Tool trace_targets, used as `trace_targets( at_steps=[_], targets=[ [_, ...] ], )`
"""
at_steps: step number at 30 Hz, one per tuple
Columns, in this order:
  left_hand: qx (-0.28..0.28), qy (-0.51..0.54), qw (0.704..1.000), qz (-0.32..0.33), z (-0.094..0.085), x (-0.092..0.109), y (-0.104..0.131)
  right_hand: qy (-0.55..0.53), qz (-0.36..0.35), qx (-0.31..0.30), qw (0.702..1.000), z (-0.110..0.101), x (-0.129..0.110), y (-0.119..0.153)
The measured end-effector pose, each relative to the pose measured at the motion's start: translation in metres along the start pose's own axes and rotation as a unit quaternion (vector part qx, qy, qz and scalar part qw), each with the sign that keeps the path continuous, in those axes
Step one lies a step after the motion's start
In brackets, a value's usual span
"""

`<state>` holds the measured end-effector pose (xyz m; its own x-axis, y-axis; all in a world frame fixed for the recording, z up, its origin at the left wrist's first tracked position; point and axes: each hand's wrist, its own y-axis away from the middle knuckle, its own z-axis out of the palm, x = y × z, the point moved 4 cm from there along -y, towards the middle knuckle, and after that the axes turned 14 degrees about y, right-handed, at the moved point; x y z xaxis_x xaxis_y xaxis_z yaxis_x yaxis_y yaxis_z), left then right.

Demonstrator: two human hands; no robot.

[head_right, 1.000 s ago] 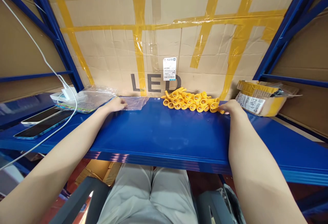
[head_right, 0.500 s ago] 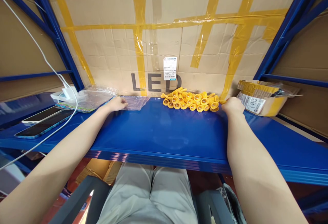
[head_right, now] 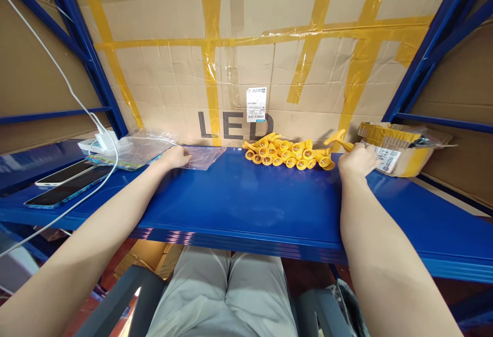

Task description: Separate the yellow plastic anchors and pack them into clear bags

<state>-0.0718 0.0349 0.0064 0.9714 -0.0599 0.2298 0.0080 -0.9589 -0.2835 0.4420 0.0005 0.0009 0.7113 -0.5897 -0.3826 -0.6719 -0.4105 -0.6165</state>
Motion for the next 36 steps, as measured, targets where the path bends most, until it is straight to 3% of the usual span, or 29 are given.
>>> trace_targets(
  at_steps=[5,10,13,16,19,21,26,29,36],
  targets=[
    [-0.008,-0.008,1.0,-0.023,-0.004,0.009,0.007,-0.122,0.036,0.051,0.991,-0.011,-0.006,-0.006],
    [0.003,-0.011,1.0,-0.006,0.003,0.022,0.011,-0.224,-0.019,0.074,0.972,-0.033,-0.039,-0.008],
    [-0.022,0.07,0.995,0.066,0.016,0.034,0.012,-0.288,-0.073,0.006,0.955,-0.046,-0.066,0.007],
    [-0.085,0.149,0.973,0.151,0.028,0.046,0.013,-0.33,-0.139,-0.123,0.925,-0.053,-0.095,0.035],
    [-0.144,0.176,0.958,0.175,0.035,0.05,0.014,-0.304,-0.232,-0.22,0.897,-0.058,-0.121,0.067],
    [-0.154,0.193,0.952,0.183,0.035,0.05,0.013,-0.276,-0.299,-0.258,0.876,-0.061,-0.138,0.086],
    [-0.123,0.24,0.942,0.2,0.03,0.049,0.012,-0.22,-0.406,-0.316,0.829,-0.068,-0.178,0.119],
    [-0.084,0.237,0.948,0.196,0.029,0.05,0.012,-0.169,-0.431,-0.329,0.823,-0.066,-0.194,0.135],
    [-0.031,0.174,0.973,0.147,0.031,0.048,0.008,-0.162,-0.434,-0.387,0.797,-0.047,-0.191,0.163]
  ],
)
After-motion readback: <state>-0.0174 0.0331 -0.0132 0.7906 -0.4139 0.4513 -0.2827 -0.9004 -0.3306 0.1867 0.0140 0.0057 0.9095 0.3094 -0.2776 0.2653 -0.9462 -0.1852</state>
